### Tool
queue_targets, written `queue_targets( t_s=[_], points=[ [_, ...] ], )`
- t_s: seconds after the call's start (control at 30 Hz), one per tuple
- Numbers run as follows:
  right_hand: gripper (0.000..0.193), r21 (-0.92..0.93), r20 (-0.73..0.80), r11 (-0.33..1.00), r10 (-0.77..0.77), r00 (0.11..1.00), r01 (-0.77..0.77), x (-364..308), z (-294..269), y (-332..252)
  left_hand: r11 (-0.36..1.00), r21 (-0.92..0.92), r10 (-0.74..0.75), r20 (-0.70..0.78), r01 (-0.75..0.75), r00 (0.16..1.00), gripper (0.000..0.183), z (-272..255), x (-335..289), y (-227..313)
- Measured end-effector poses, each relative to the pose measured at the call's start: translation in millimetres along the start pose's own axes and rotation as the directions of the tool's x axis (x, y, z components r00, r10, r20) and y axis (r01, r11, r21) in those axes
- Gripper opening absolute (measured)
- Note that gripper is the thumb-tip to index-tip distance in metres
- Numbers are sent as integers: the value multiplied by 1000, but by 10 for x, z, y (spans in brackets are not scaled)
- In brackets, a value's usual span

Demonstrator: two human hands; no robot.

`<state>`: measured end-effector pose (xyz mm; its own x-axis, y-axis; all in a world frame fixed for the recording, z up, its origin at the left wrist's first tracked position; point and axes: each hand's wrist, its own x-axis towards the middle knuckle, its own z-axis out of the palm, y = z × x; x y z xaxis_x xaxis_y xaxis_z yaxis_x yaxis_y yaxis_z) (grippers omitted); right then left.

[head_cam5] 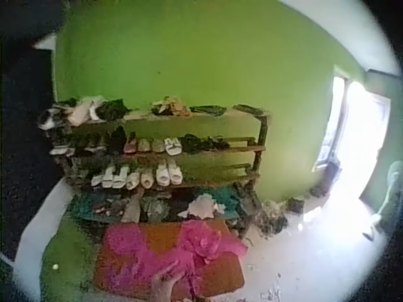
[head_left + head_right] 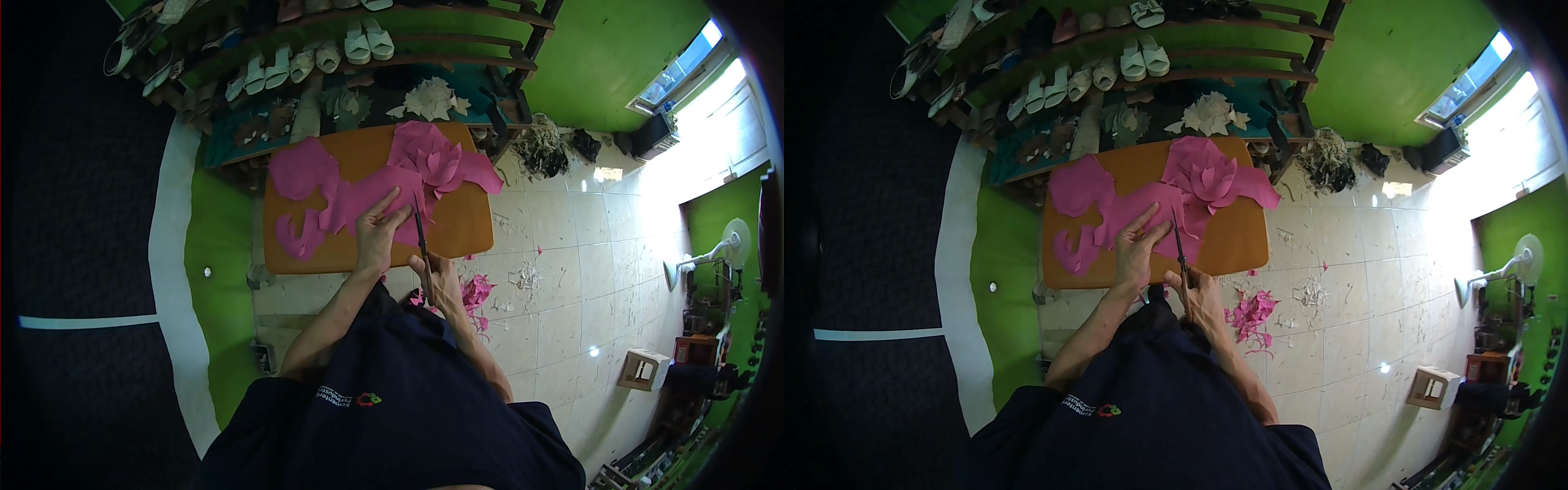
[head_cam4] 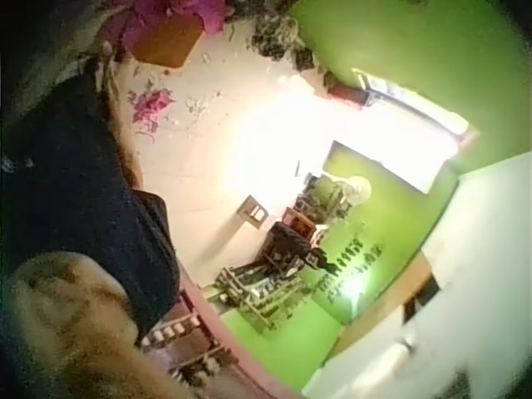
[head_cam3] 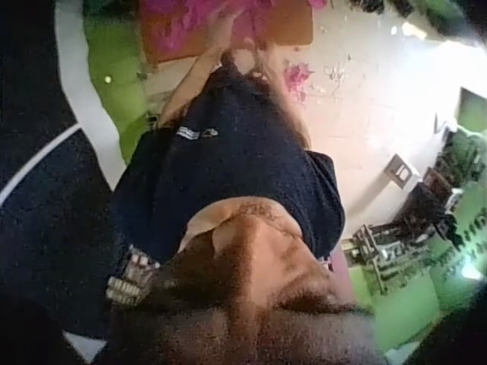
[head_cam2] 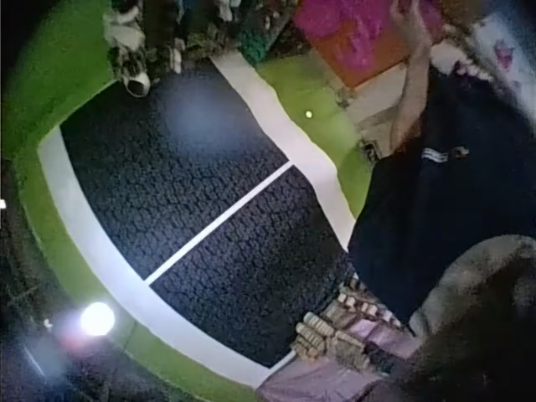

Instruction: The recorder uses scissors to cut various shapes out of a pink material, likely leather or synthetic fabric, on a work table.

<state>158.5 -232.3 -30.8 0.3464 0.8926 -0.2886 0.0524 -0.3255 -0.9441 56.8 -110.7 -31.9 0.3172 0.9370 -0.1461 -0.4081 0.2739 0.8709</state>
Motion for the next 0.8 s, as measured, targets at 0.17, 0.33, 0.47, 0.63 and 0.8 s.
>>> queue_targets(
  t_s=[0.17,0.33,0.47,0.63,0.8],
  points=[
    [63,-25,3,999,35,999,-35,26,-16,80,1000,-24,-1,8,1,1000,47,13,4,3],
    [61,18,-7,998,-52,999,52,19,9,164,999,40,6,-14,-5,1000,49,23,-8,23],
    [65,95,47,995,-26,999,22,46,28,222,1000,18,8,-1,-8,1000,47,46,-13,33],
    [66,-12,-19,998,-69,997,69,54,33,169,1000,0,14,-2,-14,1000,47,27,11,3],
    [65,-81,-25,997,-19,1000,17,68,1,172,1000,-10,8,-3,-8,1000,48,9,9,10]
  ],
)
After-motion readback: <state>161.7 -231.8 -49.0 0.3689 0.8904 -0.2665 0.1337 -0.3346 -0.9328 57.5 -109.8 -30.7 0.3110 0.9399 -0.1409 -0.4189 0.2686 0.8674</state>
